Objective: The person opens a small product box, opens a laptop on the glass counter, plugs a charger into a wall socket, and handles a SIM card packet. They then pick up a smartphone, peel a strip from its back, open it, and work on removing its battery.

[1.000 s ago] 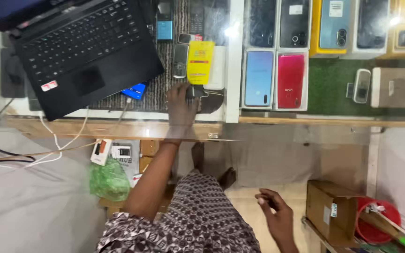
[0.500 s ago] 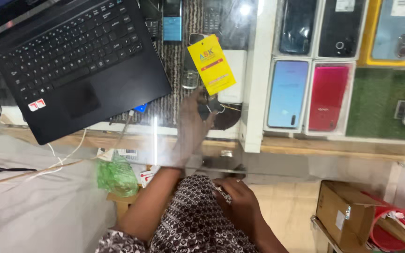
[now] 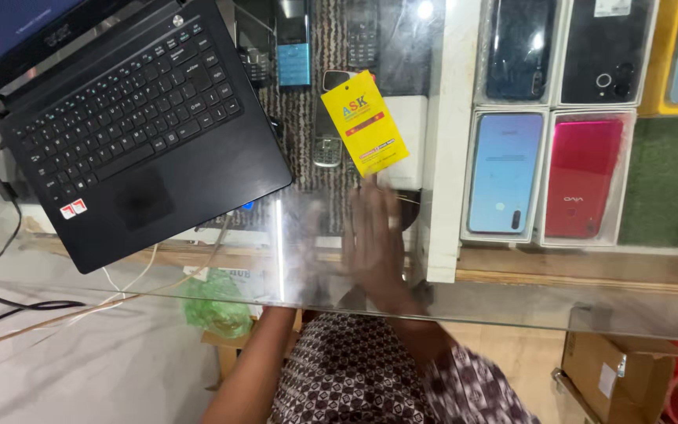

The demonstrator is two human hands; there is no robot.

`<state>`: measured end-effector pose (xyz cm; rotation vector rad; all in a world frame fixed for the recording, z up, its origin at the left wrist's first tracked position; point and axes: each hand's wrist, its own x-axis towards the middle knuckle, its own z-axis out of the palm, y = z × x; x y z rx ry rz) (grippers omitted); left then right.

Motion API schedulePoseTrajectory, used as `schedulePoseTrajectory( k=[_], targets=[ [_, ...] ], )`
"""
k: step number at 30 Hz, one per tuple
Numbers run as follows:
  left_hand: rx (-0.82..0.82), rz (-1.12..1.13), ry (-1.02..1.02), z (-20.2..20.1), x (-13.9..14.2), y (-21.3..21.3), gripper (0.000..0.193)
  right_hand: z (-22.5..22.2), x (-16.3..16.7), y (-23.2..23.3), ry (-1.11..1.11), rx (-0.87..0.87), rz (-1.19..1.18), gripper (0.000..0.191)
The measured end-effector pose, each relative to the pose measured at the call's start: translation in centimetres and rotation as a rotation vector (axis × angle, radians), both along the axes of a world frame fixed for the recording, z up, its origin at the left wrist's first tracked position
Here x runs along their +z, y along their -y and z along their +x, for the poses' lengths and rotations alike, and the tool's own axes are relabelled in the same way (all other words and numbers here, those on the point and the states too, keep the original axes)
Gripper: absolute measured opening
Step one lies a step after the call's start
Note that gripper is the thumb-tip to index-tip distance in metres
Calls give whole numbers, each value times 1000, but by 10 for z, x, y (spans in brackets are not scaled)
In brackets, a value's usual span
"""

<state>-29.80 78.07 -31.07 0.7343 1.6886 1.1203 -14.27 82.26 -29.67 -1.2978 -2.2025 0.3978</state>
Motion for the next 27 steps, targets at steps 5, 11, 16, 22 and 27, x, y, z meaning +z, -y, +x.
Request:
schedulePoseTrajectory(
  k=[5,11,16,22,27],
  targets=[
    [217,-147,244,-12,1,11,53,-20,8,-62,108,-197,-149,65],
    [181,-154,405,-13,2,24,49,-9,15,-16,-358,-126,-68,42],
    [-6,88,201,-10,7,38,44,-15,12,58,-982,-530,-494,14],
    [90,-188,176,1,12,43,40,-17,11,91,-922,-433,-1087,20],
    [320,-188,199,-15,13,45,46,-13,24,56,-370,-309,-578,26]
  ],
)
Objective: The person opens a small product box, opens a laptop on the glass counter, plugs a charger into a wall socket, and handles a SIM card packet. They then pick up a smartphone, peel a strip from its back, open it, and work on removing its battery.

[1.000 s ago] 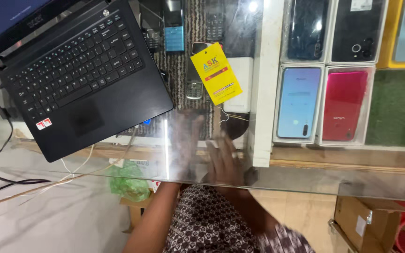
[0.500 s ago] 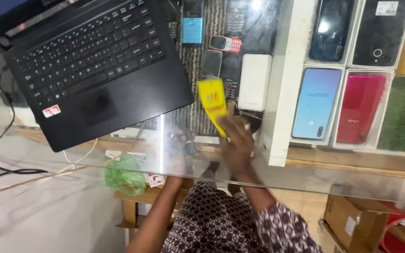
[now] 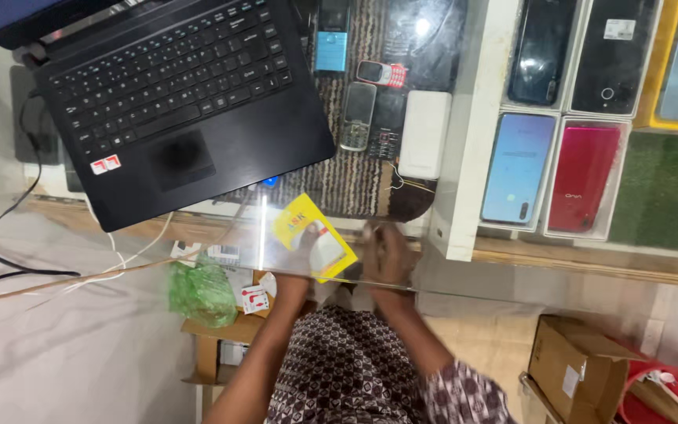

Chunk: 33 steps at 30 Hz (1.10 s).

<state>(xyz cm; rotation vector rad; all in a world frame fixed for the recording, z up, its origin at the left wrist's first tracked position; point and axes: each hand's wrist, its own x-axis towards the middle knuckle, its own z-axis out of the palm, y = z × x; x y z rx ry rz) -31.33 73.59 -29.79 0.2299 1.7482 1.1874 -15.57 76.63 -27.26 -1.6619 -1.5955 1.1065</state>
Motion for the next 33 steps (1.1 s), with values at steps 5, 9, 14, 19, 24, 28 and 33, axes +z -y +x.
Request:
schedulePoseTrajectory(
  k=[5,9,14,19,24,28,33],
  targets=[
    [-228,-42,-321,-16,7,-16,43,-14,5,-84,347,12,462,52],
    [-409,-94,-780,-11,23,-45,49,-36,7,-112,458,-25,453,63],
    [-426,66,-691,-12,33,-54,40,-37,2,-119,462,-15,409,65],
    [-379,-38,-899,-20,6,-44,45,-23,-4,-120,327,-77,476,55],
    [-270,470,-890,-20,-4,21,46,-16,-11,-122,352,-113,610,43],
    [-155,349,-379,4,1,21,43,-14,-19,-115,5,-344,418,27],
    [-38,396,358,15,13,-34,48,-12,-22,-68,-92,-229,536,23]
  ],
)
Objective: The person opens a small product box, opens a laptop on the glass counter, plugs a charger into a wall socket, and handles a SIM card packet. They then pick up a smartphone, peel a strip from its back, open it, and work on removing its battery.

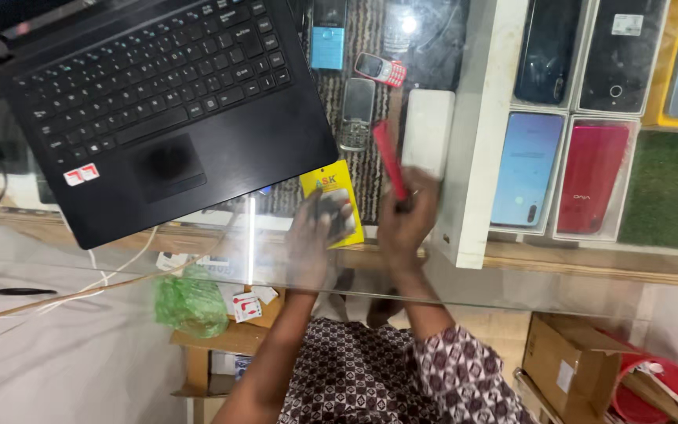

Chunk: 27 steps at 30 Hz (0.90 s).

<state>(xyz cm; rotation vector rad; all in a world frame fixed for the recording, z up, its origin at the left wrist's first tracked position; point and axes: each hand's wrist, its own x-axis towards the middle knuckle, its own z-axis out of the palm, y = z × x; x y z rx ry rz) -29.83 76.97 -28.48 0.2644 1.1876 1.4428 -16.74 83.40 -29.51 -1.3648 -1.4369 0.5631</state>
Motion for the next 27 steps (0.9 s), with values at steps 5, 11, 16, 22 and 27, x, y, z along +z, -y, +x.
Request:
schedulePoseTrajectory(
  k=[5,11,16,22,27],
  targets=[
    [-179,-159,-220,4,6,-41,48,-3,4,24,248,359,103,31],
    [-207,175,-279,-4,-12,-67,33,1,7,-4,173,289,-18,28],
    [-266,-64,-411,-16,-46,-78,32,-2,1,-68,302,143,-2,30],
    [-129,-51,-457,-34,-63,-76,35,-38,-11,-146,458,213,109,43],
    [-74,59,-491,-39,-49,-125,39,-41,-18,-157,525,169,0,32]
  ],
)
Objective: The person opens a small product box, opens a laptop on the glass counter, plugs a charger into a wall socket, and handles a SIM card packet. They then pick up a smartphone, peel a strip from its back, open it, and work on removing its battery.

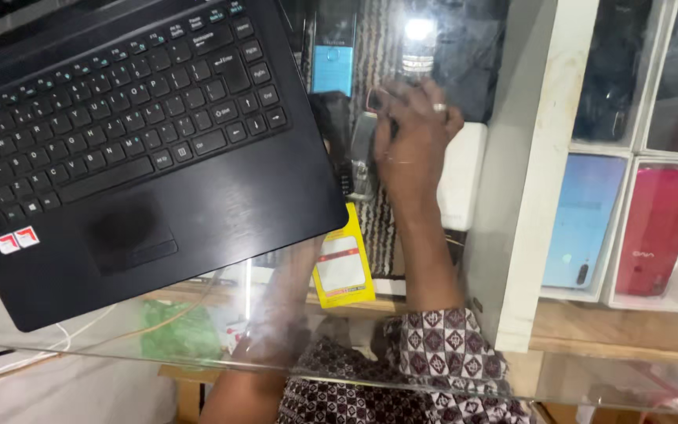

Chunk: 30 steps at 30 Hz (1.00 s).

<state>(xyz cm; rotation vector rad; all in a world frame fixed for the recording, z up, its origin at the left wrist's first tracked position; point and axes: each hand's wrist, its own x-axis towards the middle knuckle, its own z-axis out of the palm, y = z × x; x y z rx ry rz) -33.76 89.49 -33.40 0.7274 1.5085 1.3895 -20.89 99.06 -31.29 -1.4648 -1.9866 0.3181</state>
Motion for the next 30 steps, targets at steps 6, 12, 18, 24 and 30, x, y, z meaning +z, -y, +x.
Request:
schedulePoseTrajectory(
  k=[6,12,18,24,30],
  targets=[
    [7,129,-131,2,29,-64,44,-2,8,5,-254,-66,66,30],
    [-43,-140,-372,14,39,-115,44,-20,13,-9,-697,-84,-194,43],
    [-1,45,-219,19,10,-127,48,-22,5,-46,-487,-261,-184,37],
    [-24,175,-117,23,4,-83,53,-32,-14,-67,-249,-305,-98,36],
    [17,278,-354,16,29,-33,35,-39,-27,-67,2,-377,36,36]
  ],
)
